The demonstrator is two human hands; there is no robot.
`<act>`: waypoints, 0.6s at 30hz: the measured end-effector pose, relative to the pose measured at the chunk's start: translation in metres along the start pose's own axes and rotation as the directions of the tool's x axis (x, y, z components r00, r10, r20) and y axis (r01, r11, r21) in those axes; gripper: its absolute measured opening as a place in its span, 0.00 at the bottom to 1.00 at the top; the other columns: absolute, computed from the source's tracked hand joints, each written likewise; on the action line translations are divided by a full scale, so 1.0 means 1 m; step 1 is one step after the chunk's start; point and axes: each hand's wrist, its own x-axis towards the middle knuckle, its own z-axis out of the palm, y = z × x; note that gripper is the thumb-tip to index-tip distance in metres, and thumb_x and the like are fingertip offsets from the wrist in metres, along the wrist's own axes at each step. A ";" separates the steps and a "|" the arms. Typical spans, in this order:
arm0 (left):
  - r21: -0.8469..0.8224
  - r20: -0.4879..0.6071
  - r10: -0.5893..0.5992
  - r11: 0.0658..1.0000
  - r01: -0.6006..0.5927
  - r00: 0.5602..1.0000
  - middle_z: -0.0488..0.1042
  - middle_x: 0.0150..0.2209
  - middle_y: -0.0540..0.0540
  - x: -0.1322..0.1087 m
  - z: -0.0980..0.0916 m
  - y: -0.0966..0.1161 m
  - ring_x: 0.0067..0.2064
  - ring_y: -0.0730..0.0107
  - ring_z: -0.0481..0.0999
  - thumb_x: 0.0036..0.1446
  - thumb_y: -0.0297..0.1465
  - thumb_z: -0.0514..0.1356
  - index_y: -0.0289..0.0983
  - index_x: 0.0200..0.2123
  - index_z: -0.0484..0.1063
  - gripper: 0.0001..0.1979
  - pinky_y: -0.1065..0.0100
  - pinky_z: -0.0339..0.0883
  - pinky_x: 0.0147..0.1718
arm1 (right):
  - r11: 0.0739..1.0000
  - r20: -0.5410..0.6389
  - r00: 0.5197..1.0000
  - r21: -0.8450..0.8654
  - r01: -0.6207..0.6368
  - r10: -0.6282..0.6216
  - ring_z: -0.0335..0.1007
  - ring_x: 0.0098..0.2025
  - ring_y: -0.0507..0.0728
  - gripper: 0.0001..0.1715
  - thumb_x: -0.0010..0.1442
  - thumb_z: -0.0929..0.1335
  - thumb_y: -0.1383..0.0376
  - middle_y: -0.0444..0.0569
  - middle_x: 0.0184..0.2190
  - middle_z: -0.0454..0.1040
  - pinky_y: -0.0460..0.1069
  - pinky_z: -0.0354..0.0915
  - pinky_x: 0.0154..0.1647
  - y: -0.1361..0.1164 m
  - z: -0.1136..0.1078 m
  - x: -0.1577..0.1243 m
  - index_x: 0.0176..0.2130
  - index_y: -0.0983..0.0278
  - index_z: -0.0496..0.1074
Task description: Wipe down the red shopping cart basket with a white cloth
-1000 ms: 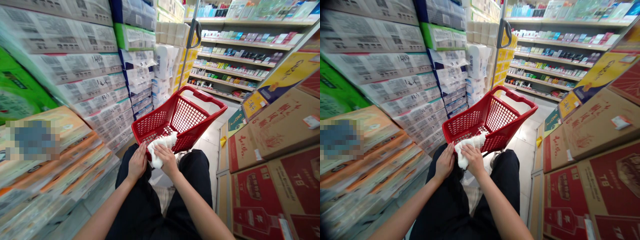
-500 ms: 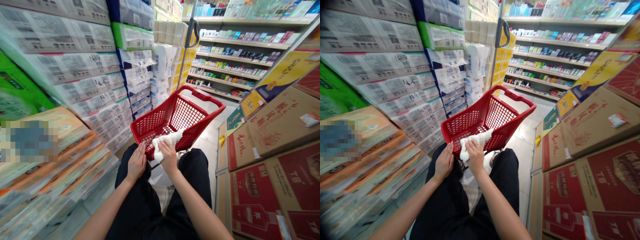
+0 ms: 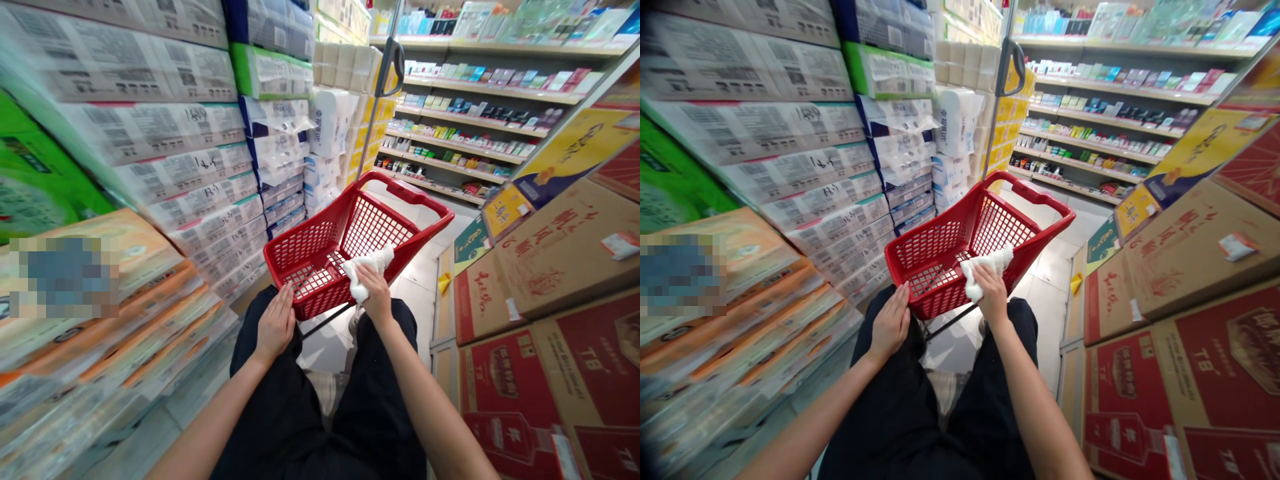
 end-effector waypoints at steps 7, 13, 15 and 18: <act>0.002 -0.005 -0.001 1.000 0.001 1.000 0.55 0.68 0.40 0.000 0.000 0.000 0.69 0.57 0.54 0.65 0.26 0.49 0.38 0.70 0.43 0.32 0.51 0.59 0.63 | 0.993 -0.089 0.990 -0.027 -0.111 0.108 0.66 0.59 0.62 0.23 0.60 0.63 0.72 0.55 0.53 0.75 0.59 0.63 0.60 -0.029 0.014 0.000 0.52 0.65 0.75; -0.015 0.019 0.025 1.000 -0.024 1.000 0.54 0.69 0.38 -0.001 -0.001 -0.003 0.69 0.57 0.55 0.65 0.27 0.50 0.37 0.70 0.43 0.32 0.50 0.59 0.63 | 0.997 0.124 0.992 0.072 -0.006 -0.003 0.63 0.61 0.61 0.26 0.58 0.66 0.71 0.51 0.57 0.73 0.55 0.60 0.56 -0.121 0.051 -0.024 0.56 0.62 0.71; -0.036 0.030 0.037 0.999 -0.036 0.999 0.51 0.69 0.38 -0.002 -0.002 -0.004 0.69 0.56 0.54 0.64 0.28 0.51 0.37 0.70 0.43 0.33 0.50 0.59 0.63 | 0.995 0.164 0.985 0.091 0.038 -0.052 0.62 0.62 0.61 0.24 0.60 0.66 0.69 0.52 0.57 0.72 0.55 0.60 0.54 -0.131 0.055 -0.026 0.56 0.62 0.71; -0.025 0.025 0.018 1.000 -0.017 1.000 0.52 0.69 0.39 -0.002 -0.001 -0.004 0.69 0.57 0.55 0.65 0.27 0.50 0.37 0.70 0.44 0.32 0.51 0.59 0.63 | 0.988 0.201 0.970 0.103 0.119 -0.138 0.63 0.62 0.60 0.22 0.62 0.65 0.69 0.52 0.56 0.73 0.53 0.61 0.52 -0.119 0.049 -0.022 0.55 0.62 0.71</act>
